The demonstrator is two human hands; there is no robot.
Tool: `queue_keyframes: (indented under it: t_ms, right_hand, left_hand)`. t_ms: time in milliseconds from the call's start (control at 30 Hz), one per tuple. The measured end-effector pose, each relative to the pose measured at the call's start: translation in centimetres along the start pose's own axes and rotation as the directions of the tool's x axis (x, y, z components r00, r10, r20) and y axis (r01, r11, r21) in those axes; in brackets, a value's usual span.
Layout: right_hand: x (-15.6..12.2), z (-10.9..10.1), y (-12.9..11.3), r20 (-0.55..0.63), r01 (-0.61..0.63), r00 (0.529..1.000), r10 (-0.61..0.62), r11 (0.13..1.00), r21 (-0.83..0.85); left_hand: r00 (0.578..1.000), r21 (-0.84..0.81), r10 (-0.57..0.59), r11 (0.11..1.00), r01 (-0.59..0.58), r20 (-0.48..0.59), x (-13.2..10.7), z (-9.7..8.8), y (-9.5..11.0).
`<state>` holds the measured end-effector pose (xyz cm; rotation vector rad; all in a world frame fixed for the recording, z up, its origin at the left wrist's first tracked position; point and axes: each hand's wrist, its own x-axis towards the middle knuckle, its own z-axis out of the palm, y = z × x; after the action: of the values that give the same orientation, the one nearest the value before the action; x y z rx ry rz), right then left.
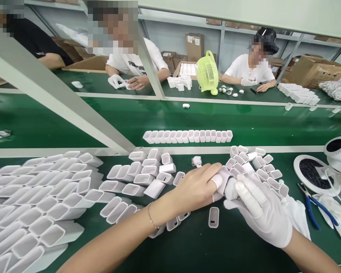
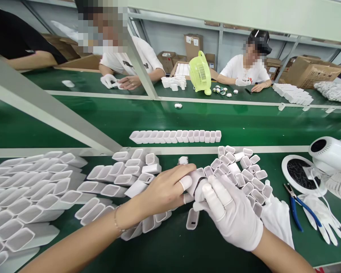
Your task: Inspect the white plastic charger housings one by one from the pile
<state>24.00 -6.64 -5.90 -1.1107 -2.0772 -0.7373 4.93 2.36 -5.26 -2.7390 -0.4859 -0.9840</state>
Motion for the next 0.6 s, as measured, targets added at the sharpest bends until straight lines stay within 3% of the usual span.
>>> queue_keyframes:
  t_ms: [600]
  right_hand:
    - [-0.72,0.19,-0.30,0.029,0.037,0.999,-0.037,0.999,-0.006]
  left_hand:
    - [1.000,-0.080,-0.016,0.997,0.014,-0.024,-0.38,0.40,0.36]
